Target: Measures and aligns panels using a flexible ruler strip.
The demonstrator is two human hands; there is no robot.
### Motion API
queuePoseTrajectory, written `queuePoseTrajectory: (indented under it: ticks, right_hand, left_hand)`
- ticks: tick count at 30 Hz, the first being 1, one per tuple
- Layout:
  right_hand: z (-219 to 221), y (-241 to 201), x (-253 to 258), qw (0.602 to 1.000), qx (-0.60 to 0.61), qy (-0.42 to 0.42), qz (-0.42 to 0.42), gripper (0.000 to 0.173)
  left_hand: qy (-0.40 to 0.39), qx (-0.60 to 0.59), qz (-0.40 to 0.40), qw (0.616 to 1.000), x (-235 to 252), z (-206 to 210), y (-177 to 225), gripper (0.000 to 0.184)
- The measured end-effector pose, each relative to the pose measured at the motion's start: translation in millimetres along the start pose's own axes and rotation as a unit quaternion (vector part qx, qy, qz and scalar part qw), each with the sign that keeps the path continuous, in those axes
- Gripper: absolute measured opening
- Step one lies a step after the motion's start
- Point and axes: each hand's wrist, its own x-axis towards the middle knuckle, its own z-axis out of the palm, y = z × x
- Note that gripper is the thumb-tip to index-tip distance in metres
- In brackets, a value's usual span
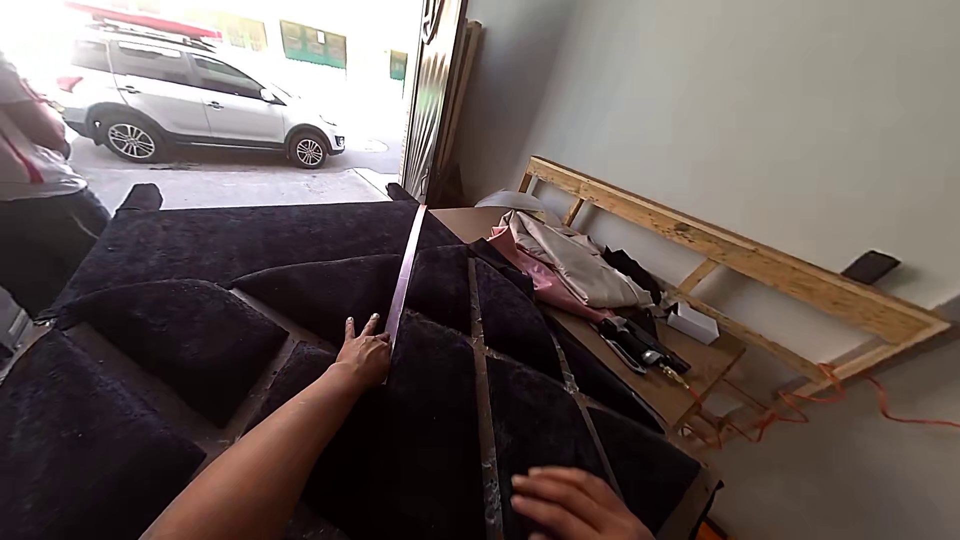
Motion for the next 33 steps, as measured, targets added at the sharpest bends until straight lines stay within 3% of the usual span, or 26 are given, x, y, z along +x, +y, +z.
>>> queuePoseTrajectory:
  ticks: [4,7,9,11,14,19,24,27,33]
  right_hand:
    - [19.6,122.9,172.7,0.988,-0.117,-0.03,-0.1,0.031]
    - [59.0,227.1,309.2,0.985,-0.103,-0.08,-0.116,0.034]
    - [88.6,285.6,391.4,0.981,-0.105,-0.12,-0.11,0.041]
    - [111.6,316.1,459.8,0.971,-0.121,-0.186,-0.089,0.047]
    - [147.0,333.3,531.0,0.964,-0.132,-0.208,-0.102,0.049]
    - [175.7,318.6,584.4,0.918,-0.2,-0.304,-0.157,0.041]
    - [190.2,329.5,604.8,0.899,-0.199,-0.33,-0.207,0.018]
    - [195.5,326.6,616.9,0.903,-0.197,-0.329,-0.194,0.024]
    - [208.0,312.3,645.1,0.87,-0.259,-0.37,-0.197,0.031]
  left_hand:
    - [-0.028,-0.014,-0.069,0.997,0.9,-9.9,20.0,0.042]
    - [0.034,-0.047,-0.092,0.994,4.1,7.4,19.0,0.041]
    - [0.033,-0.061,-0.105,0.992,4.4,9.6,17.4,0.047]
    - [0.059,-0.067,-0.11,0.99,4.1,13.8,17.3,0.05]
    - [0.131,-0.068,-0.105,0.983,3.7,26.2,16.2,0.048]
    - [0.199,-0.067,-0.091,0.973,2.3,40.4,14.1,0.046]
    - [0.16,-0.12,-0.077,0.977,-1.7,32.4,9.7,0.043]
    - [0.154,-0.134,-0.072,0.976,-2.3,32.4,8.2,0.043]
    - [0.132,-0.145,-0.066,0.978,-4.7,29.9,7.8,0.044]
